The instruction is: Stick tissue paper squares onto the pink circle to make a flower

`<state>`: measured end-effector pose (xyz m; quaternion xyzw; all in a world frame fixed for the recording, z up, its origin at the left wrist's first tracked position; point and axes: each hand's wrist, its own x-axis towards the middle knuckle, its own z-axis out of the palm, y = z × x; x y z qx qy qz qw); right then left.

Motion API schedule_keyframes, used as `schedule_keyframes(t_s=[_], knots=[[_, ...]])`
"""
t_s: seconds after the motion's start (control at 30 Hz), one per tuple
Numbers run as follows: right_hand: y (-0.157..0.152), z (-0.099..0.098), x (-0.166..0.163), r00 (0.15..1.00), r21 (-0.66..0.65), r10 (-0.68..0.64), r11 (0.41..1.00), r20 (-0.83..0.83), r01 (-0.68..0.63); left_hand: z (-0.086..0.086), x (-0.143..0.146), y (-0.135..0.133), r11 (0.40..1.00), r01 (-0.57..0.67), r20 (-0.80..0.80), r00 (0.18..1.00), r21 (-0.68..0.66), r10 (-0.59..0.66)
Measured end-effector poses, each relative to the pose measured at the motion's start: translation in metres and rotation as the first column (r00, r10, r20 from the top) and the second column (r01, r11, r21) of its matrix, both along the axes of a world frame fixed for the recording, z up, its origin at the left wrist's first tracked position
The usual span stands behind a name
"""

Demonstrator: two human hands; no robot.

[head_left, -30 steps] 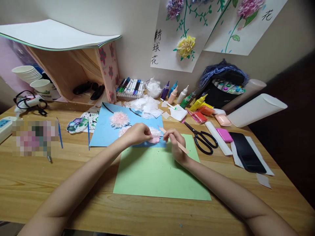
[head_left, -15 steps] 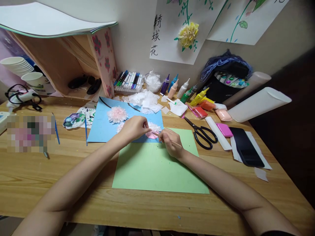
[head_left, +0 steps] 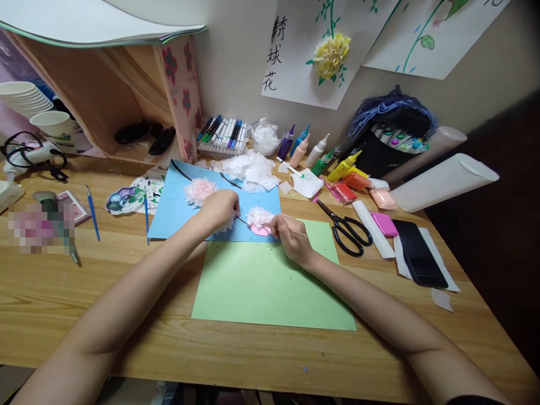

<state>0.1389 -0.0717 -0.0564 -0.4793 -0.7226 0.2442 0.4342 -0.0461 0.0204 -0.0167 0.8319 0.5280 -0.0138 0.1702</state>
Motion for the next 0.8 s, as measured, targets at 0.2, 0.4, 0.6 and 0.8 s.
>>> schedule_keyframes(t_s=[0.2, 0.4, 0.6, 0.8], knots=[[0.024, 0.023, -0.011, 0.999, -0.191, -0.032, 0.981, 0.038, 0.039, 0.005, 0.002, -0.003, 0.987, 0.088, -0.069, 0.994, 0.132, -0.080], [0.058, 0.036, -0.019, 0.989, -0.312, 0.026, 0.950, 0.146, 0.022, 0.009, 0.004, -0.005, 0.977, 0.133, -0.082, 0.989, 0.165, -0.121], [0.072, 0.043, -0.022, 0.980, -0.420, 0.081, 0.907, 0.181, 0.003, 0.009, 0.003, -0.005, 0.974, 0.140, -0.084, 0.988, 0.180, -0.126], [0.050, 0.052, 0.004, 0.995, -0.333, 0.065, 0.939, -0.078, -0.087, 0.008, 0.003, -0.007, 0.974, 0.137, -0.067, 0.990, 0.178, -0.127]])
